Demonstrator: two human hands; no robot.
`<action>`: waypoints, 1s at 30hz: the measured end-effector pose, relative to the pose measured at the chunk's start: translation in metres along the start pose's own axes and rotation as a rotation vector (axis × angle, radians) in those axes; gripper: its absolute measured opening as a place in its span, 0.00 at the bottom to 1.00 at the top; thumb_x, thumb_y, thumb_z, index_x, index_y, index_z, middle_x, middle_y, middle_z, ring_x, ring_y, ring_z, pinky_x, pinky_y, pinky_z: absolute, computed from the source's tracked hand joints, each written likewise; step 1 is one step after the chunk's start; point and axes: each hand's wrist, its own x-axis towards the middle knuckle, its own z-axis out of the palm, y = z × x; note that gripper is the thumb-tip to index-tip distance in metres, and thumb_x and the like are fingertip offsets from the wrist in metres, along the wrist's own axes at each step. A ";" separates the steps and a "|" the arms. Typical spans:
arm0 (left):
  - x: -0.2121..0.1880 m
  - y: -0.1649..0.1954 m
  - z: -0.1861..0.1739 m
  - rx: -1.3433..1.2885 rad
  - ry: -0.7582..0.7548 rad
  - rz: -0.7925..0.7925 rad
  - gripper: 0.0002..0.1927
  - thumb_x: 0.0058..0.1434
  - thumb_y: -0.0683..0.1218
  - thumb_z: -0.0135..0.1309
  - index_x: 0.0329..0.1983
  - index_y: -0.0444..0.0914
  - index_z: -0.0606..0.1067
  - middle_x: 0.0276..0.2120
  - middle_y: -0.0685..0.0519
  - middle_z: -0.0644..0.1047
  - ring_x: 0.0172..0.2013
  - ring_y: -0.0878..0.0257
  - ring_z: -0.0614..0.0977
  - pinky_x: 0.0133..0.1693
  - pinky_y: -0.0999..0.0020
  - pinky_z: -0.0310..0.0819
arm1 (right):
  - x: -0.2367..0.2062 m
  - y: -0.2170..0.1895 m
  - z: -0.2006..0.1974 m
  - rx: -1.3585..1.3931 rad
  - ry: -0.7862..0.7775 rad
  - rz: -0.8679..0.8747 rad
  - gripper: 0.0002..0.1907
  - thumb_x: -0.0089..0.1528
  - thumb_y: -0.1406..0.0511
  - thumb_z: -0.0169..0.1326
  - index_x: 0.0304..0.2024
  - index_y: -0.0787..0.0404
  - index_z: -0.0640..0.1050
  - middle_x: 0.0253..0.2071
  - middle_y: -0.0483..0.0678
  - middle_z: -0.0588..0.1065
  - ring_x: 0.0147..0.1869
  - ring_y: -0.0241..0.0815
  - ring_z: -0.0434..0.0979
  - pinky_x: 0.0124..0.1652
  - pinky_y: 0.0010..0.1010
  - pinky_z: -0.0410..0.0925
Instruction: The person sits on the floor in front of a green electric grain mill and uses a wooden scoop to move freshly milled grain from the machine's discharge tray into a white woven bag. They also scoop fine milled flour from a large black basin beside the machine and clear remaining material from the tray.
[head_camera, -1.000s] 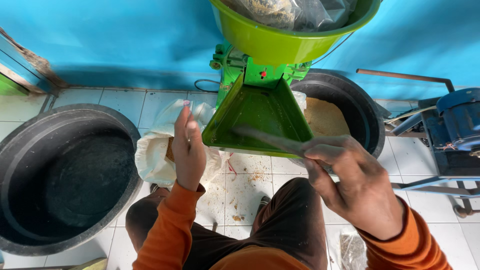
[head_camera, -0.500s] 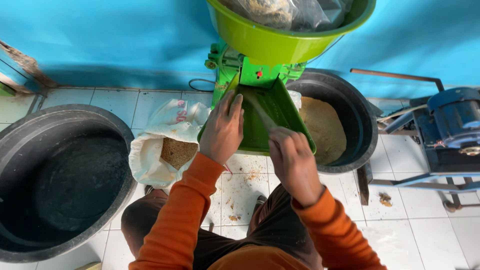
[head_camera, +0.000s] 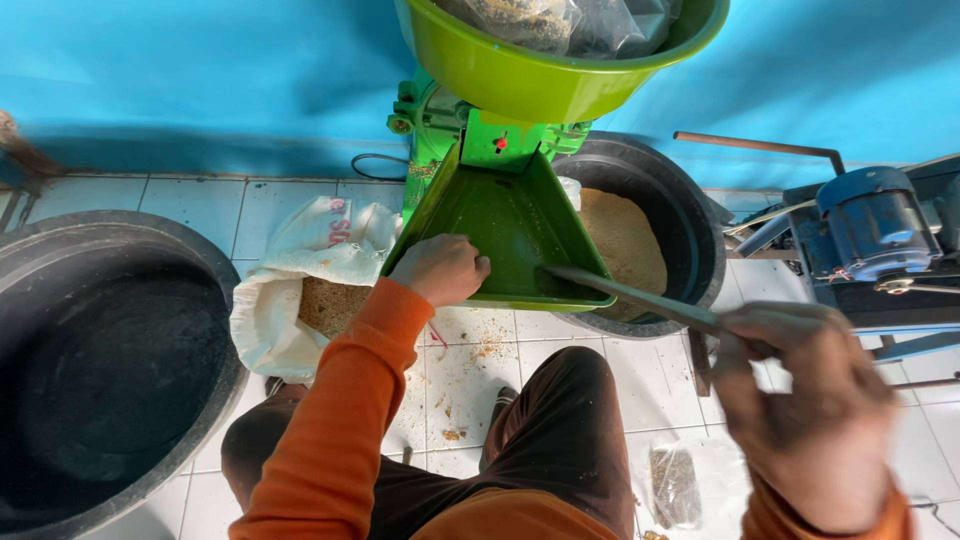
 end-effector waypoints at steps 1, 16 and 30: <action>0.003 -0.005 0.004 0.072 0.007 0.129 0.19 0.66 0.50 0.45 0.27 0.34 0.79 0.35 0.43 0.80 0.41 0.42 0.81 0.46 0.47 0.76 | 0.008 -0.004 0.011 0.052 -0.013 -0.057 0.09 0.62 0.75 0.58 0.44 0.67 0.75 0.44 0.56 0.79 0.43 0.44 0.82 0.42 0.33 0.74; -0.013 -0.005 -0.008 -0.218 0.263 0.094 0.19 0.61 0.47 0.49 0.47 0.28 0.79 0.43 0.37 0.80 0.47 0.40 0.80 0.63 0.53 0.66 | -0.003 0.006 0.162 0.128 0.049 -0.166 0.07 0.61 0.74 0.59 0.42 0.70 0.79 0.47 0.56 0.81 0.45 0.50 0.83 0.47 0.37 0.76; -0.023 0.005 -0.017 -0.231 0.282 -0.010 0.18 0.60 0.46 0.49 0.48 0.33 0.79 0.46 0.39 0.80 0.48 0.44 0.81 0.51 0.52 0.75 | 0.007 0.006 0.183 0.190 -0.062 -0.173 0.10 0.64 0.72 0.56 0.46 0.71 0.81 0.48 0.59 0.81 0.45 0.51 0.84 0.47 0.36 0.77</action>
